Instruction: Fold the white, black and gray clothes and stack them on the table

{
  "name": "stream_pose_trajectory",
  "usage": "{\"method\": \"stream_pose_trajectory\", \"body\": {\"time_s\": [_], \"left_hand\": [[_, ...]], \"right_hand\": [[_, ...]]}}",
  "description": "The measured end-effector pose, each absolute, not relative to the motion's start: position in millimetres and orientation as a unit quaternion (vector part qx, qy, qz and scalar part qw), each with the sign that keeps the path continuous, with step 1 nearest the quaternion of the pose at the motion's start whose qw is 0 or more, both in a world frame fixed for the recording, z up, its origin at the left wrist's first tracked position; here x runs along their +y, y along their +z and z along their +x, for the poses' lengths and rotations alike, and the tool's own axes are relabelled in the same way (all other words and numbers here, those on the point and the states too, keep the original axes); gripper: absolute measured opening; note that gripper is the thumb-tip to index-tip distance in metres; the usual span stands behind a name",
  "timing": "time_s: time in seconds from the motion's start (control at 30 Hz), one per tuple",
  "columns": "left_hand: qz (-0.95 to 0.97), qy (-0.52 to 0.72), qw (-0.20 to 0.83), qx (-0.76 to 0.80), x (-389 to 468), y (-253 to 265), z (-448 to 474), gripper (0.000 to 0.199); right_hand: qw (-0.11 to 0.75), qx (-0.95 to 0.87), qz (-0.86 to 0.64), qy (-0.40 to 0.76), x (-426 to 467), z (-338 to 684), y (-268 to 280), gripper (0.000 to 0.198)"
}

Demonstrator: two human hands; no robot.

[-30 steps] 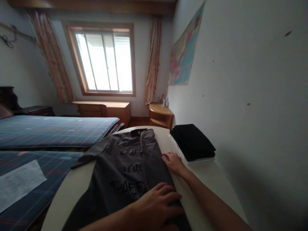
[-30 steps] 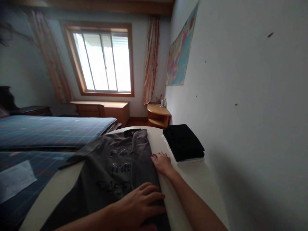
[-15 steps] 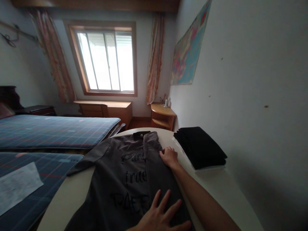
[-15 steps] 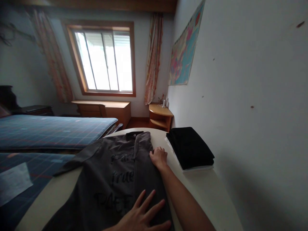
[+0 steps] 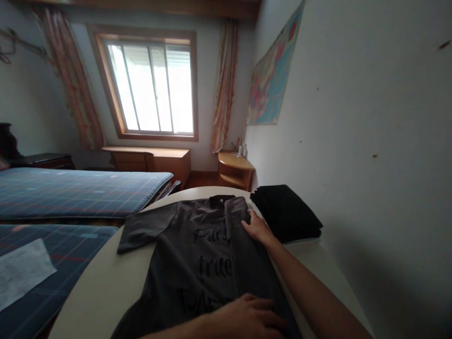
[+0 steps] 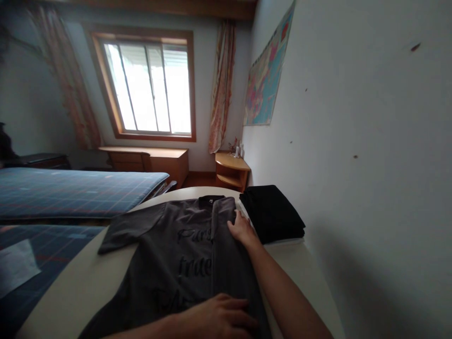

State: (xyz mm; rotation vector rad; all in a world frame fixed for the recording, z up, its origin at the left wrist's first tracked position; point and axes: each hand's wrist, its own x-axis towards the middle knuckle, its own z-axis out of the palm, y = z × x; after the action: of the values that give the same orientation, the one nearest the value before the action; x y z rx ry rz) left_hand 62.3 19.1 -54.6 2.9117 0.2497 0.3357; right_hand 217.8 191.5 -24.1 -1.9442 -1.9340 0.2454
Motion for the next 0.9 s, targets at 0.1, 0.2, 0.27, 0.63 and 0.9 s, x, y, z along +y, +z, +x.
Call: {"method": "stream_pose_trajectory", "body": {"time_s": [0.1,0.2,0.27,0.63,0.9], "left_hand": [[0.959,0.159,0.118,0.204,40,-19,32,0.039],[0.931,0.159,0.118,0.307,56,-18,13,0.057],[0.923,0.149,0.136,0.327,61,-27,8,0.063],[0.913,0.147,0.180,0.335,71,-33,10,0.064],[0.882,0.223,0.179,0.375,75,-34,12,0.040]], "right_hand": [[0.209,-0.687,-0.688,0.105,213,214,-28,0.054],[0.218,-0.686,-0.684,0.118,237,212,-30,0.047],[0.217,-0.687,-0.682,0.124,253,212,-31,0.044],[0.181,-0.681,-0.708,0.048,270,197,-32,0.047],[0.117,-0.719,-0.685,0.020,233,152,-36,0.057]]}}
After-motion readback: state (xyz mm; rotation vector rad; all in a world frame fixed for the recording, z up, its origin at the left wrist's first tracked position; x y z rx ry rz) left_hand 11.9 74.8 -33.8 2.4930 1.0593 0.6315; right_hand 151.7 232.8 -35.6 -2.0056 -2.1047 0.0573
